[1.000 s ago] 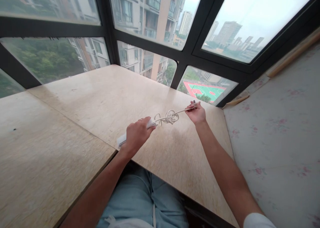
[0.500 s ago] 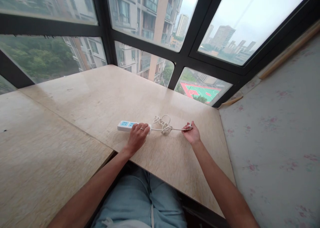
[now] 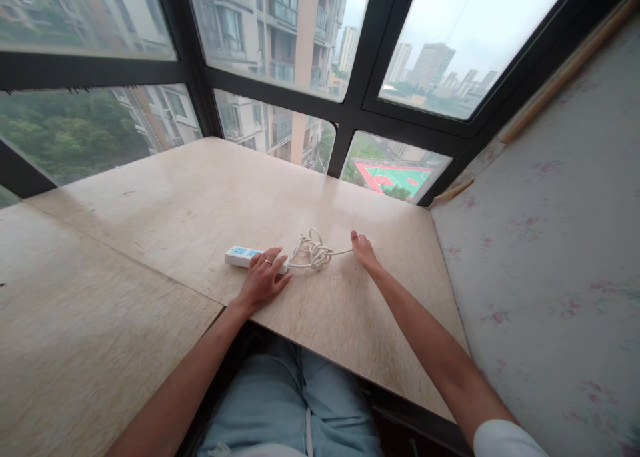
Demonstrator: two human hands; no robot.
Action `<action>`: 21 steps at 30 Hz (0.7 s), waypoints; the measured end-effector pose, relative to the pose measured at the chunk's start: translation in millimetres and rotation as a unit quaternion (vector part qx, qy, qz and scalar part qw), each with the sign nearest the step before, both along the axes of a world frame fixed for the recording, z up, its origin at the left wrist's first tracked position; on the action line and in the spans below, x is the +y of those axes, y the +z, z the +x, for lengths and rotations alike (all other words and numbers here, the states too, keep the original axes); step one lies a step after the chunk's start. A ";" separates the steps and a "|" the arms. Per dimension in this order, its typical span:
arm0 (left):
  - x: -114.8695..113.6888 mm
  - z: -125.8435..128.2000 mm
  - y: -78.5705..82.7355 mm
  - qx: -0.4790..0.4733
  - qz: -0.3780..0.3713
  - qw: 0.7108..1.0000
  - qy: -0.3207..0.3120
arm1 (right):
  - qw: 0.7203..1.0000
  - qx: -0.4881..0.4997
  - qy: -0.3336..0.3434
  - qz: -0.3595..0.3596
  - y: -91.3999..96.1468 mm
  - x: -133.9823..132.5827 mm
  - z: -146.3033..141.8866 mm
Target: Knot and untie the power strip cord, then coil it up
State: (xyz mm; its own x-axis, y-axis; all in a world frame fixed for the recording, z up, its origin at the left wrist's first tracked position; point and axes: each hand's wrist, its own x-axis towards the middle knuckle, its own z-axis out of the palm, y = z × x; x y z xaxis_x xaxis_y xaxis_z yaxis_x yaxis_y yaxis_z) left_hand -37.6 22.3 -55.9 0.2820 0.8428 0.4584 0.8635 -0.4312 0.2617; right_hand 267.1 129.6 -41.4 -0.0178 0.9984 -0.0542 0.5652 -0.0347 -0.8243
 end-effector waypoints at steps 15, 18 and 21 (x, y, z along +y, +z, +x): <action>-1.9 -24.6 10.7 0.086 -0.054 0.994 0.040 | 0.983 0.091 0.157 -0.012 -9.9 -93.3 15.1; -3.5 -37.2 17.0 0.106 -0.064 0.987 0.098 | 0.982 0.110 0.153 0.005 -18.2 -112.3 12.2; -7.7 -48.5 20.7 0.123 -0.080 0.974 0.172 | 0.986 0.135 0.094 0.031 -24.3 -117.9 17.0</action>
